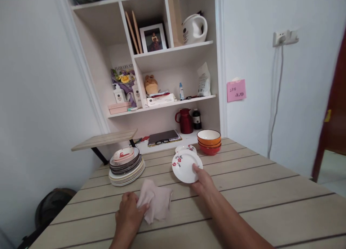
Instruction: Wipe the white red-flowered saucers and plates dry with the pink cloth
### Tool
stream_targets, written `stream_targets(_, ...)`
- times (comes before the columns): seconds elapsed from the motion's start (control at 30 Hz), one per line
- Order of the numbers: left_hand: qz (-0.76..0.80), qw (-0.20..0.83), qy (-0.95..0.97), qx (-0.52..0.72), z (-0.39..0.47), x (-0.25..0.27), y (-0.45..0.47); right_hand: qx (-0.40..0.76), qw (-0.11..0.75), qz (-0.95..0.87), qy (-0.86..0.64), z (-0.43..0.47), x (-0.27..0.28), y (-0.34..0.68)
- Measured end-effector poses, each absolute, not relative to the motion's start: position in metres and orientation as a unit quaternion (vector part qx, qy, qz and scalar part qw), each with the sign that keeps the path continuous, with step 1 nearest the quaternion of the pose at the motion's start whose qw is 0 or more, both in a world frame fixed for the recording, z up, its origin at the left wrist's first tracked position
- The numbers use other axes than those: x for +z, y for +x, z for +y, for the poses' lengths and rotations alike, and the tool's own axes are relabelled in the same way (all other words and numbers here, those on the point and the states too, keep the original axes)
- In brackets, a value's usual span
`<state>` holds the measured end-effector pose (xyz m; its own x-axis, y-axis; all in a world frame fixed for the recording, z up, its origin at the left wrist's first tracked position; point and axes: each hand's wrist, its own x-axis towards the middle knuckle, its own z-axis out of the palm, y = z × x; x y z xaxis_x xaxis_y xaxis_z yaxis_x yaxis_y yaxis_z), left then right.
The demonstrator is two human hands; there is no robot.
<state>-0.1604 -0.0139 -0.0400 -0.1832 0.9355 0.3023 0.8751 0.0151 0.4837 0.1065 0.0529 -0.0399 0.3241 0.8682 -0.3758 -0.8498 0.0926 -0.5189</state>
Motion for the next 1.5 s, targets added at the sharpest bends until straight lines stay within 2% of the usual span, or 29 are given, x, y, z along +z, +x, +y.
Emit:
stream_targets(0.13, 0.621, 0.030, 0.674, 0.399, -0.022, -0.032, -0.143, 0.579, 0.740, -0.019, -0.340, 0.050, -0.038, 0.104)
stream_targets(0.23, 0.576, 0.028, 0.750, 0.324, -0.036, -0.025, -0.131, 0.580, 0.741, -0.022, -0.338, 0.049, -0.037, 0.102)
stream_targets(0.3, 0.564, 0.080, 0.781, 0.255, -0.042, -0.021, -0.127, 0.579, 0.742, -0.022, -0.337, 0.049, -0.036, 0.101)
stream_targets(0.37, 0.576, 0.124, 0.766, 0.256, -0.040, -0.018, -0.127, 0.578, 0.743, -0.021, -0.337, 0.049, -0.036, 0.100)
stream_targets(0.43, 0.632, 0.069, 0.712, 0.299, -0.032, -0.016, -0.130, 0.580, 0.742, -0.023, -0.335, 0.049, -0.036, 0.100)
stream_targets(0.5, 0.703, 0.007, 0.658, 0.270, -0.023, -0.017, -0.134, 0.586, 0.739, -0.029, -0.331, 0.049, -0.036, 0.099)
stream_targets(0.63, 0.720, 0.093, 0.657, 0.203, -0.015, -0.030, -0.134, 0.603, 0.728, -0.044, -0.323, 0.046, -0.036, 0.096)
stream_targets(0.73, 0.666, 0.113, 0.684, 0.275, -0.018, -0.039, -0.130, 0.613, 0.719, -0.049, -0.325, 0.043, -0.036, 0.089)
stream_targets(0.87, 0.536, 0.226, 0.723, 0.372, -0.021, -0.039, -0.126, 0.625, 0.705, -0.060, -0.329, 0.037, -0.034, 0.081)
stream_targets(1.13, 0.521, 0.256, 0.585, 0.566, -0.027, -0.019, -0.102, 0.656, 0.671, -0.079, -0.336, 0.034, -0.035, 0.079)
stream_targets(1.23, 0.491, 0.224, 0.620, 0.570, -0.018, -0.017, -0.084, 0.690, 0.636, -0.099, -0.331, 0.032, -0.036, 0.074)
stream_targets(1.33, 0.503, 0.166, 0.687, 0.497, -0.007, -0.027, -0.070, 0.712, 0.613, -0.119, -0.321, 0.029, -0.036, 0.069)
stream_targets(1.5, 0.536, -0.063, 0.726, 0.426, -0.004, -0.040, -0.063, 0.716, 0.611, -0.126, -0.314, 0.026, -0.034, 0.070)
